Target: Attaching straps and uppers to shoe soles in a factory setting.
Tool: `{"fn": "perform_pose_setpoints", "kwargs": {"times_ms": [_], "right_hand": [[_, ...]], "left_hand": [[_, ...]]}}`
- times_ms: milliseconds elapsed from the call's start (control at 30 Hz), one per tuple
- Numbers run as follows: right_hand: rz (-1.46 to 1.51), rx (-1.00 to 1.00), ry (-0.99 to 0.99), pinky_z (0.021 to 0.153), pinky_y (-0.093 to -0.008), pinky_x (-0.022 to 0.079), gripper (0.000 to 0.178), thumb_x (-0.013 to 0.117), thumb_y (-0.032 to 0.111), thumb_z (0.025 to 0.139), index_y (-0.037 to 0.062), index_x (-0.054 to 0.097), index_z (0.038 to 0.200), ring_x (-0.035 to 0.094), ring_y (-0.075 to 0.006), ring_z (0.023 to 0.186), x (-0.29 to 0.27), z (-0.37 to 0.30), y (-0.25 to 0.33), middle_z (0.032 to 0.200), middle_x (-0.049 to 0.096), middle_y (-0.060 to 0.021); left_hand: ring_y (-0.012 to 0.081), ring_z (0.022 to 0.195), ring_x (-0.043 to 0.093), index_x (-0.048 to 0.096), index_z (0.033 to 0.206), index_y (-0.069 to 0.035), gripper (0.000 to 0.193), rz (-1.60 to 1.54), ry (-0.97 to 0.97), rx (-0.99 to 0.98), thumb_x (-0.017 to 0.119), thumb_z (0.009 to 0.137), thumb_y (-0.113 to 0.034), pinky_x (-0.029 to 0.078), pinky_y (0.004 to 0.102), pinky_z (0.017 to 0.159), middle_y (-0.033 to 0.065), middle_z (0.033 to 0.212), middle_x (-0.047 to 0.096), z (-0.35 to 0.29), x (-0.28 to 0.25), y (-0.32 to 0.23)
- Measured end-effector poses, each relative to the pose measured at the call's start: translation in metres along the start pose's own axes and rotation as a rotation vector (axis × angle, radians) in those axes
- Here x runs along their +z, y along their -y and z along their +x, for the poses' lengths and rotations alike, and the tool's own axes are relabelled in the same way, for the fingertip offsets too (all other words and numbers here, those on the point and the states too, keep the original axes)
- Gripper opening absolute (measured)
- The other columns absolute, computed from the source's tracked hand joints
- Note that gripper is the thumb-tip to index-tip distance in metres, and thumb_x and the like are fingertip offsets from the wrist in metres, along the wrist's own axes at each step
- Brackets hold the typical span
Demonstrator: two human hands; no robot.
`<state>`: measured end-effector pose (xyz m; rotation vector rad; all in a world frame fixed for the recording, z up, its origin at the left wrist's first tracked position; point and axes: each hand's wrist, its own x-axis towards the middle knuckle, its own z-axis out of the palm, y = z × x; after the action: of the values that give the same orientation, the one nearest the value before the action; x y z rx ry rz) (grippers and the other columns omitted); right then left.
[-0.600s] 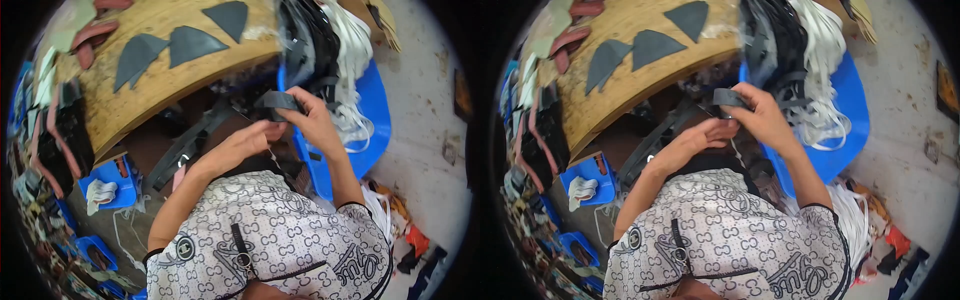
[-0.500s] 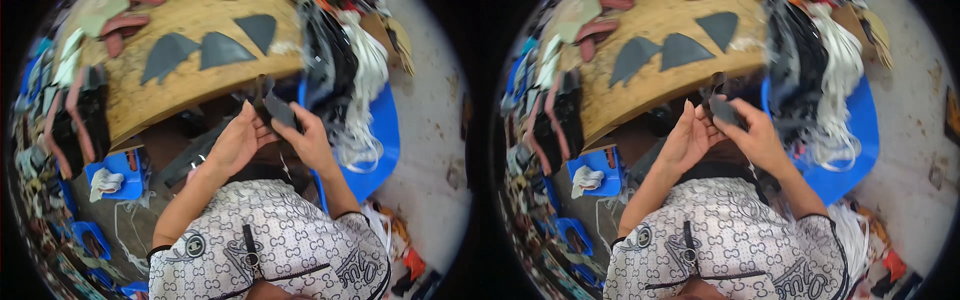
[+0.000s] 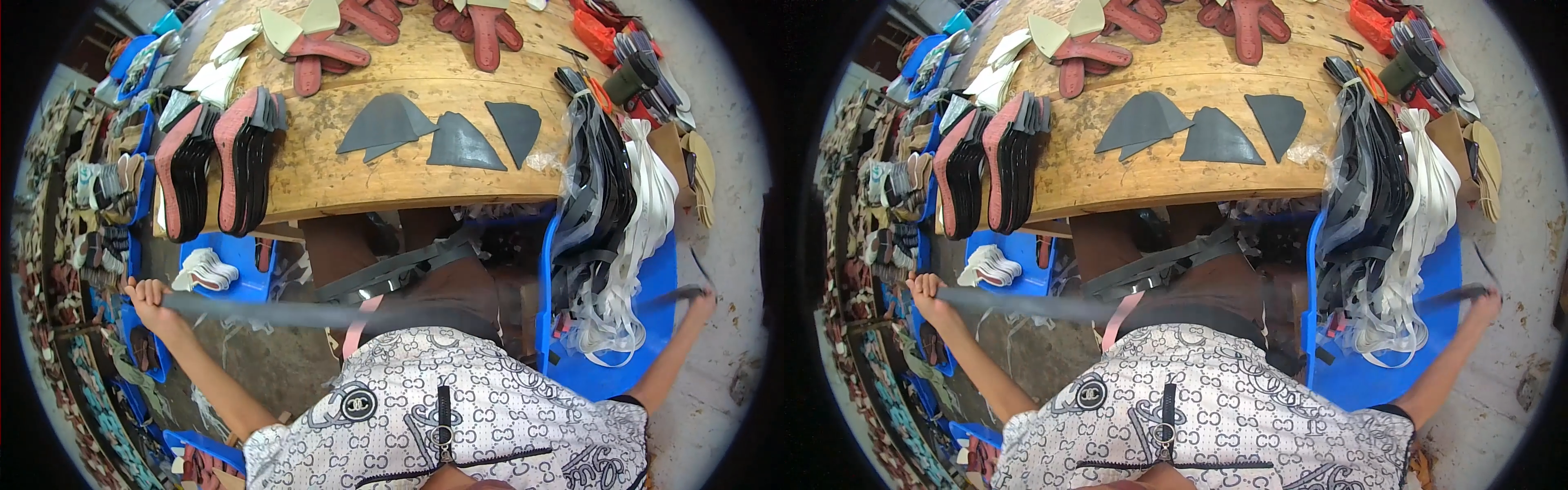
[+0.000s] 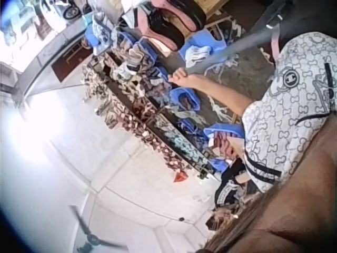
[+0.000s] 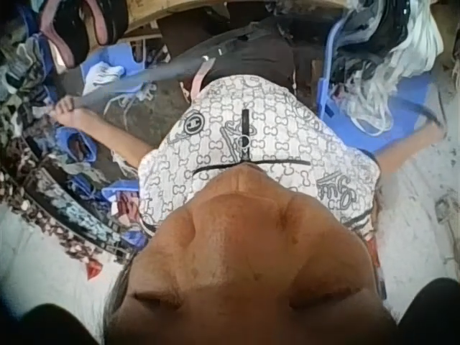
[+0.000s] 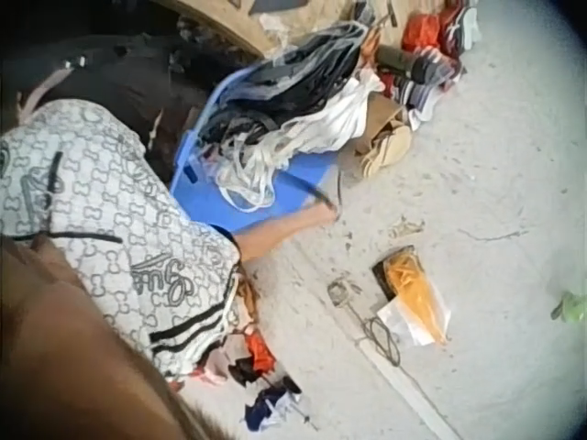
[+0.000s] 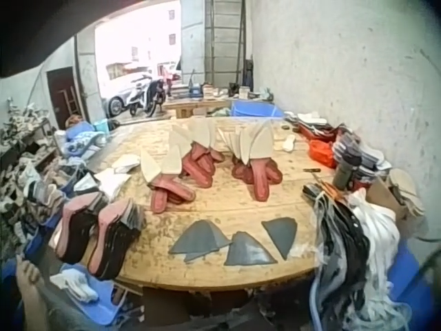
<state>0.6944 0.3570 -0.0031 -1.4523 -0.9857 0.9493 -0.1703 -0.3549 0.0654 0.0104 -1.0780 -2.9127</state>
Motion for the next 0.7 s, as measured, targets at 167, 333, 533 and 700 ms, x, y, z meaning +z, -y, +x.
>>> {"fn": "perform_pose_setpoints", "kwargs": {"times_ms": [167, 333, 533, 700], "right_hand": [[-0.235, 0.010, -0.128, 0.071, -0.0352, 0.049, 0.050, 0.062, 0.034, 0.086, 0.0002, 0.057, 0.123, 0.057, -0.0184, 0.078, -0.130, 0.074, 0.143, 0.099, 0.062, -0.0106], [-1.677, -0.491, 0.088, 0.086, -0.0433, 0.047, 0.052, 0.063, 0.040, 0.084, 0.0015, 0.060, 0.118, 0.061, -0.0388, 0.101, 0.136, -0.143, 0.092, 0.110, 0.064, -0.0223], [-0.531, 0.006, 1.220, 0.068, -0.0252, 0.048, 0.042, 0.048, 0.033, 0.099, -0.0034, 0.068, 0.104, 0.065, -0.0136, 0.074, 0.307, -0.355, 0.072, 0.082, 0.071, -0.0077], [0.192, 0.435, 1.010, 0.050, -0.0202, 0.045, 0.030, 0.057, 0.024, 0.097, -0.0035, 0.068, 0.098, 0.061, -0.0091, 0.062, 0.359, -0.413, 0.061, 0.083, 0.069, -0.0085]], "left_hand": [[-0.0007, 0.043, 0.031, 0.050, 0.095, -0.014, 0.011, 0.704, 0.171, -0.294, 0.052, 0.099, -0.024, 0.025, 0.0185, 0.035, -0.0081, 0.061, 0.040, -0.094, 0.071, 0.154], [0.0195, 0.074, 0.067, 0.050, 0.117, -0.001, 0.025, 0.164, 0.669, -1.015, 0.048, 0.101, -0.020, 0.056, 0.0278, 0.057, 0.0169, 0.100, 0.066, -0.250, 0.206, 0.253], [0.0170, 0.070, 0.064, 0.049, 0.121, -0.001, 0.027, 0.157, 0.735, -1.203, 0.050, 0.100, -0.019, 0.055, 0.0266, 0.057, 0.0139, 0.092, 0.065, -0.297, 0.199, 0.285], [0.0155, 0.076, 0.065, 0.050, 0.119, 0.001, 0.027, 0.431, 0.932, -1.209, 0.053, 0.098, -0.016, 0.054, 0.0279, 0.068, 0.0142, 0.094, 0.065, -0.301, 0.169, 0.274]]}}
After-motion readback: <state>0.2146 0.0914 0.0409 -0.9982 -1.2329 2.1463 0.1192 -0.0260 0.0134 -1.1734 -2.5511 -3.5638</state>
